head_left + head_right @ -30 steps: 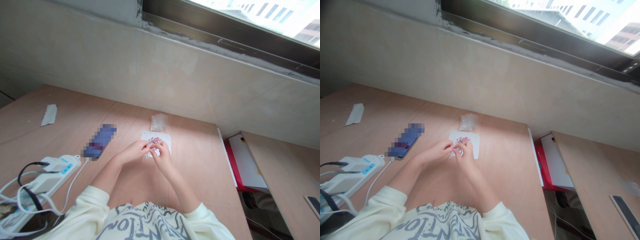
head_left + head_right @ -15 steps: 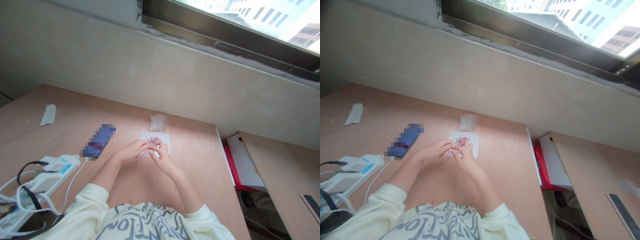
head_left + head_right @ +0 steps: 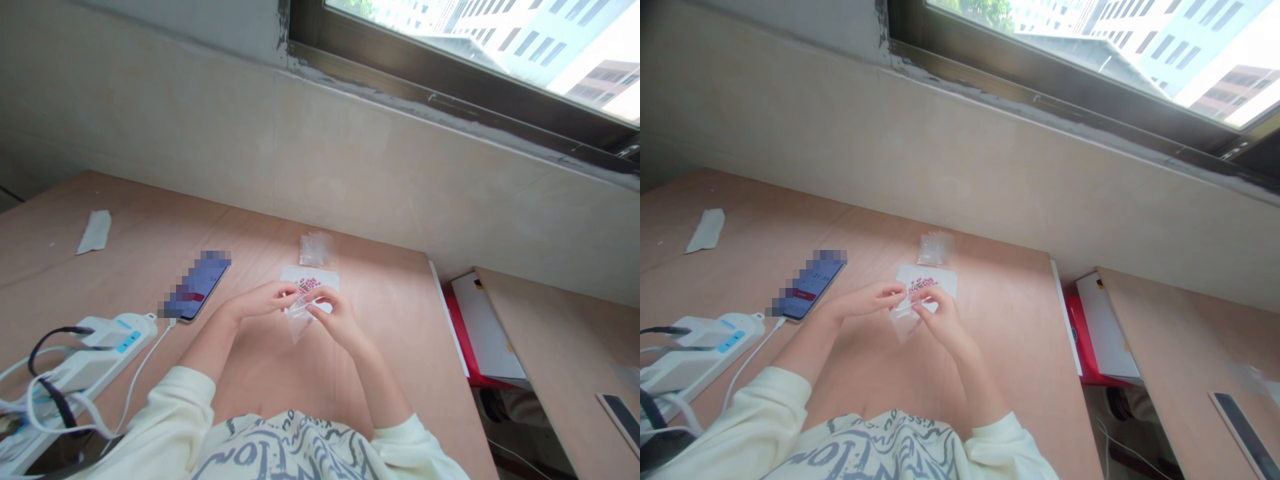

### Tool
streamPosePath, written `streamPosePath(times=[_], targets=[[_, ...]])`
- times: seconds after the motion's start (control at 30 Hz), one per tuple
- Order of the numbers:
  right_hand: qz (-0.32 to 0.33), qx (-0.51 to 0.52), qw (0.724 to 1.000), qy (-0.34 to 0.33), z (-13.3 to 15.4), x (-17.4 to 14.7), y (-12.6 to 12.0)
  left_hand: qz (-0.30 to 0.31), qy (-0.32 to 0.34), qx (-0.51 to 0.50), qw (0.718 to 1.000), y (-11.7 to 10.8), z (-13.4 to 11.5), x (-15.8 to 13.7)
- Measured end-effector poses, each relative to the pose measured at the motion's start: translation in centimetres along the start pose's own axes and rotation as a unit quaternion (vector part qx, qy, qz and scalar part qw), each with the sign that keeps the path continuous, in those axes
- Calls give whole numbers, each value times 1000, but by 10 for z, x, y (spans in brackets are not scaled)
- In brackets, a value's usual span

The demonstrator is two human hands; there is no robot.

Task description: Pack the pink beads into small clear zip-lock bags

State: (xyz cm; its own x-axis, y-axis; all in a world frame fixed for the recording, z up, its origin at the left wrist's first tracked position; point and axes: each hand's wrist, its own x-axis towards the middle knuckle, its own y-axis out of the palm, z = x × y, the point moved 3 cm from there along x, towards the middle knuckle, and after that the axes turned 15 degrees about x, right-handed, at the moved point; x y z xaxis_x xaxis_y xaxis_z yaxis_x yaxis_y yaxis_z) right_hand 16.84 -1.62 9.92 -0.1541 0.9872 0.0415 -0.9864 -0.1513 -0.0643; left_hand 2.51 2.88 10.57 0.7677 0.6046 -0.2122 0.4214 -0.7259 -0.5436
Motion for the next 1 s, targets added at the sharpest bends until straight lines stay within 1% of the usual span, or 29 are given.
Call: streamPosePath(times=[0.13,0.2,0.27,0.37,0.53,0.73,0.87,1.0], targets=[[-82,58,994,33,-10,2,0,-29,0,-26,999,-1,0,-3],[-120,80,989,32,-14,3,-3,-35,-2,-49,998,-1,1,-6],[-139,102,985,30,-17,4,-4,-44,-18,-59,997,-2,1,-7],[-150,131,979,42,-23,5,-5,-70,-40,-63,995,-2,1,-7],[-177,165,967,78,-32,5,-7,-87,-54,-77,992,0,4,-6],[-156,197,960,124,-35,3,-8,-130,-87,-95,983,0,18,-5],[-170,195,958,127,-37,1,-11,-122,-89,-87,985,1,20,-4],[-174,149,967,111,-35,0,-13,-134,-82,-49,986,3,15,-2]])
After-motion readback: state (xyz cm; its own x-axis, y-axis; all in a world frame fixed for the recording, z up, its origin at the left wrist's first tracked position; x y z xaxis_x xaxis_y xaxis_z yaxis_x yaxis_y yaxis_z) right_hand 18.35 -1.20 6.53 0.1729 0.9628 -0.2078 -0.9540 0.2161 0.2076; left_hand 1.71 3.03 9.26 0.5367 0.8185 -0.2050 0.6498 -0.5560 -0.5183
